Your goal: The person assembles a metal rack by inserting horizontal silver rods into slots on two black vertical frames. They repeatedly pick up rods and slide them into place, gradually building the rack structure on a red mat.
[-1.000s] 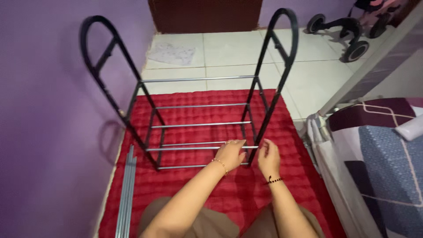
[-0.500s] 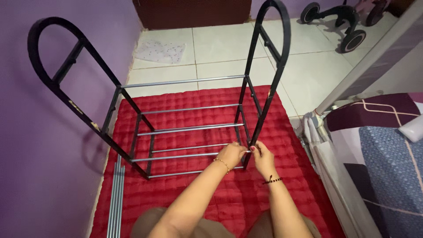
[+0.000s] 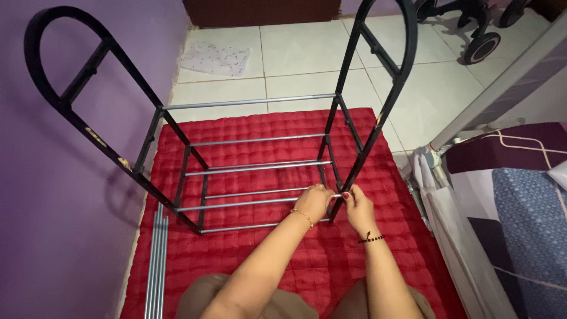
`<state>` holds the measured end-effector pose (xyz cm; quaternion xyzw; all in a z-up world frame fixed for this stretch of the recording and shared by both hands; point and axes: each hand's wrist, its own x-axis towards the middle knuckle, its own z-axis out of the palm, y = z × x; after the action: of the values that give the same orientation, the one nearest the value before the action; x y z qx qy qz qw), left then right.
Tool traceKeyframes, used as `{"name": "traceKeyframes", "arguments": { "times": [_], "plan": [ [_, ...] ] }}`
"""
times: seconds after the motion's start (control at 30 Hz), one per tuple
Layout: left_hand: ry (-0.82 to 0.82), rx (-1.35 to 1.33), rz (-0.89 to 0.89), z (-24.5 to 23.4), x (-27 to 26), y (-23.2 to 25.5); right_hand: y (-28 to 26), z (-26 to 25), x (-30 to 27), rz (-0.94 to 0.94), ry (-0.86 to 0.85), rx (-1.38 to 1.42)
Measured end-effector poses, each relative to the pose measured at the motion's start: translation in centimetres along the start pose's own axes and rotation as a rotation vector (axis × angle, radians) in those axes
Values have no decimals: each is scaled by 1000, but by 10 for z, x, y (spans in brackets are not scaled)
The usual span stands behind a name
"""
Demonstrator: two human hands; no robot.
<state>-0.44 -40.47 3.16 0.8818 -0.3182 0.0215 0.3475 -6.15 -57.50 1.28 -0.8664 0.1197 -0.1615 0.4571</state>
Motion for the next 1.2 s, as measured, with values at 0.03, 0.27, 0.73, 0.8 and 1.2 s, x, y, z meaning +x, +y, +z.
{"name": "traceKeyframes", "arguments": {
  "times": [0.03, 0.27, 0.73, 0.8, 1.2],
  "plan": [
    [-1, 7, 1, 1, 1, -1, 0, 1, 0, -1, 1, 2],
    [12, 25, 34, 12, 2, -8, -4, -1, -1, 57, 14, -12],
    [-115, 89, 0, 27, 13, -22, 55, 14, 13, 96, -115, 347],
    [-129, 77, -17, 27, 13, -21, 56, 15, 12, 105, -98, 323],
    [-92, 60, 15, 27, 13, -16, 70, 24, 14, 135, -117, 352]
  ]
}}
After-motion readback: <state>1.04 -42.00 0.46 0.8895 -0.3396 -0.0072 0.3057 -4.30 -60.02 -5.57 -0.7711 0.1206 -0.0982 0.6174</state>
